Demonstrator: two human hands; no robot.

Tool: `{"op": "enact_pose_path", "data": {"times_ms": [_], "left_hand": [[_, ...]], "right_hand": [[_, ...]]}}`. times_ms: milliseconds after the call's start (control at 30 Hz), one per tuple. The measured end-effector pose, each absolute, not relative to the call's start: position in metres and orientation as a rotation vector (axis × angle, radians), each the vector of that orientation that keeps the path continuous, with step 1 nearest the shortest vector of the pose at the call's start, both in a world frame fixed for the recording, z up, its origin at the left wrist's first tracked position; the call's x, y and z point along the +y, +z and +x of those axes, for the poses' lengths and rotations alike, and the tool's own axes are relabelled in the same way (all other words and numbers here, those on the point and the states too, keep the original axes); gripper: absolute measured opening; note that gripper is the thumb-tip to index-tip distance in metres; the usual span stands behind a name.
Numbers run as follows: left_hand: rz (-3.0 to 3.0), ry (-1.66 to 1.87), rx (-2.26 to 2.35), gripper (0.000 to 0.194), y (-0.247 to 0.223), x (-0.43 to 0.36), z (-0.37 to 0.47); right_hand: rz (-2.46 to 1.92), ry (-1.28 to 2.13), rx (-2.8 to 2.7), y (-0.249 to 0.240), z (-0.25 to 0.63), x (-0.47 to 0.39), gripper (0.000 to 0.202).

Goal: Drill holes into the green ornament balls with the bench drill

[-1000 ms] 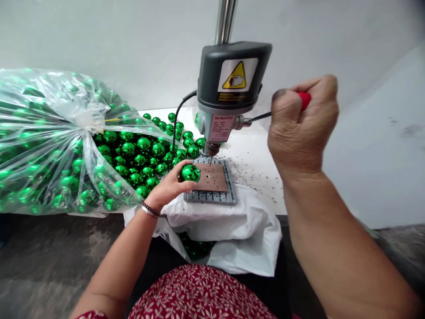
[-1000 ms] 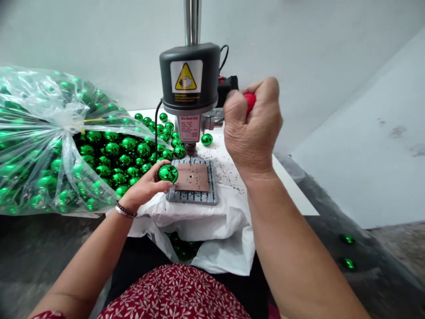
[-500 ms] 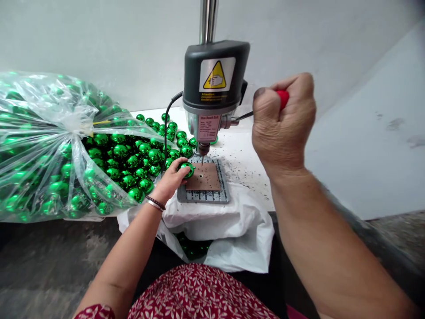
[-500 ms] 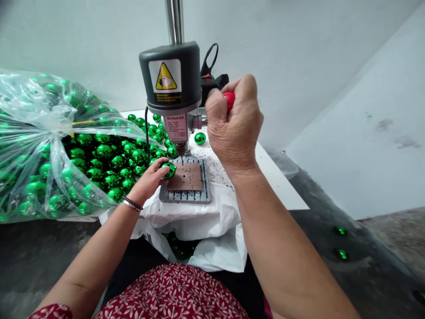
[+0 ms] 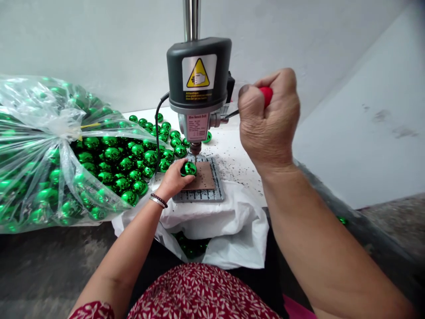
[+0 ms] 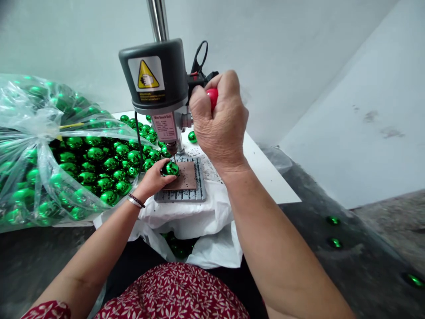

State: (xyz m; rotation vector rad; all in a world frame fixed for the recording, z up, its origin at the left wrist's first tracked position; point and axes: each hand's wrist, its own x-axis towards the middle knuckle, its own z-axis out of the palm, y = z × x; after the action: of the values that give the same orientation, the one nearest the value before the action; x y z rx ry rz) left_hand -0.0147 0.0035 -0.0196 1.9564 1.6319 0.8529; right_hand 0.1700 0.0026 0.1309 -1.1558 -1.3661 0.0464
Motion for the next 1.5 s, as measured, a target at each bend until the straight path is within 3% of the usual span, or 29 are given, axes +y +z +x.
{"op": "enact_pose_path", "data": {"times_ms": [367,533,867,1500], "left_hand": [[2.100,0.761,1.529,0.067,-0.022,0.005,-0.013],[1.980,0.808,1.425,0.058,-0.025,0.002,-0.013],[1.921,0.713,1.745,0.060,-0.014,-0.003,0.002],[1.811,0.631,1.491,0.062,-0.010,0.029,-0.023]], "right_hand": [[-1.144,0.081,-1.362,0.134,0.170,0.000,0.017],[-1.103,0.062,-1.363,0.132,0.170,0.001,0.016],[-1.155,0.109,-1.342,0.133,0.171,0.000,0.015],[-1.147,0.121,-1.345,0.135,0.168,-0.003,0.015]]}}
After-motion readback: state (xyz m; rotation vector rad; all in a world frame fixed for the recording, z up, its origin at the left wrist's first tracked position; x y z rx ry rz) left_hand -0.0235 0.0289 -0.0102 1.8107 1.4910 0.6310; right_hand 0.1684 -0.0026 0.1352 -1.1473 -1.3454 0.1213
